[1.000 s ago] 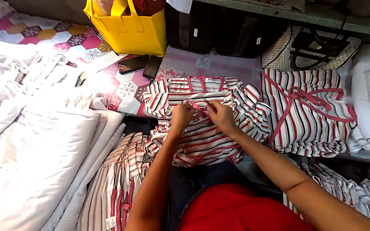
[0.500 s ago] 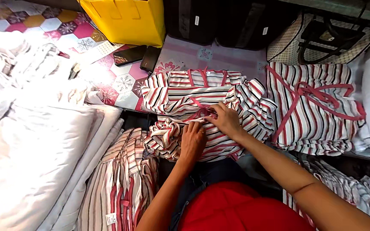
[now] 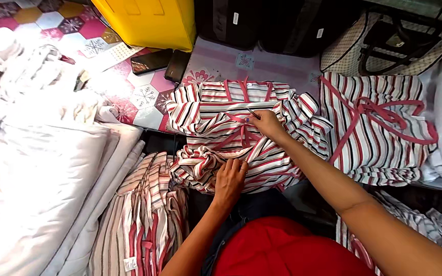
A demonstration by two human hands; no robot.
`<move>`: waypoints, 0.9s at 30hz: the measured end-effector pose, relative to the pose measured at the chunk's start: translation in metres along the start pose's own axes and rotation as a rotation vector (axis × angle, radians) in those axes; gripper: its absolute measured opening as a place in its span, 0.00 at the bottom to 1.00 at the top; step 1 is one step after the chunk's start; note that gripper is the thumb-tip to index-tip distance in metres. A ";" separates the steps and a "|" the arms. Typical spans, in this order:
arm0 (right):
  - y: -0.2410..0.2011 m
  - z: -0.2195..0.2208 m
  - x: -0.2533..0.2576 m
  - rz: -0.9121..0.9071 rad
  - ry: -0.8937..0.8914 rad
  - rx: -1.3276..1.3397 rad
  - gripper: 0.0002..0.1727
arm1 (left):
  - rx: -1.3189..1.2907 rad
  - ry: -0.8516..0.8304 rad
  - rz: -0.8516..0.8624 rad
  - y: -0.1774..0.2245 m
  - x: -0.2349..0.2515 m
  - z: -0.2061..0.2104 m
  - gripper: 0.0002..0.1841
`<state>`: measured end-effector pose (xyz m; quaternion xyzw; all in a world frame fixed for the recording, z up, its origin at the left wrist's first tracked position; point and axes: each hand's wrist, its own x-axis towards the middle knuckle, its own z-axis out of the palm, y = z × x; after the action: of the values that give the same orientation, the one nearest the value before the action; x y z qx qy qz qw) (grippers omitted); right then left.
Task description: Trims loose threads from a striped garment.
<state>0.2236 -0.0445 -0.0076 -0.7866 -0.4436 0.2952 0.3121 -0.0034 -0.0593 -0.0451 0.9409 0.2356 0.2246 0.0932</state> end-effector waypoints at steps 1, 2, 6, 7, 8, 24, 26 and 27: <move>0.003 0.005 0.006 -0.013 0.021 -0.018 0.18 | -0.023 -0.021 -0.012 0.001 -0.001 0.000 0.08; 0.001 0.007 0.007 -0.018 0.039 -0.049 0.17 | -0.056 -0.032 -0.021 0.003 -0.001 0.001 0.09; -0.019 0.006 -0.018 -0.249 0.263 -0.328 0.12 | -0.188 0.006 -0.221 0.009 0.018 -0.007 0.12; -0.024 0.006 -0.023 -0.308 0.328 -0.348 0.10 | -0.211 -0.029 -0.323 0.010 0.030 -0.014 0.15; -0.029 0.007 -0.029 -0.313 0.349 -0.320 0.08 | -0.215 -0.106 -0.431 0.010 0.043 -0.020 0.19; 0.025 0.015 -0.064 -0.383 -0.031 -0.081 0.12 | -1.348 -0.161 -0.922 -0.044 0.103 -0.035 0.07; 0.026 0.012 -0.065 -0.365 -0.042 -0.093 0.12 | -1.274 -0.166 -0.870 -0.046 0.106 -0.037 0.06; 0.025 0.008 -0.066 -0.341 -0.063 -0.116 0.13 | -1.193 -0.177 -0.840 -0.047 0.106 -0.038 0.07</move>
<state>0.2019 -0.1114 -0.0188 -0.7071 -0.5962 0.2363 0.2979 0.0435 0.0361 0.0153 0.5751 0.4058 0.1833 0.6863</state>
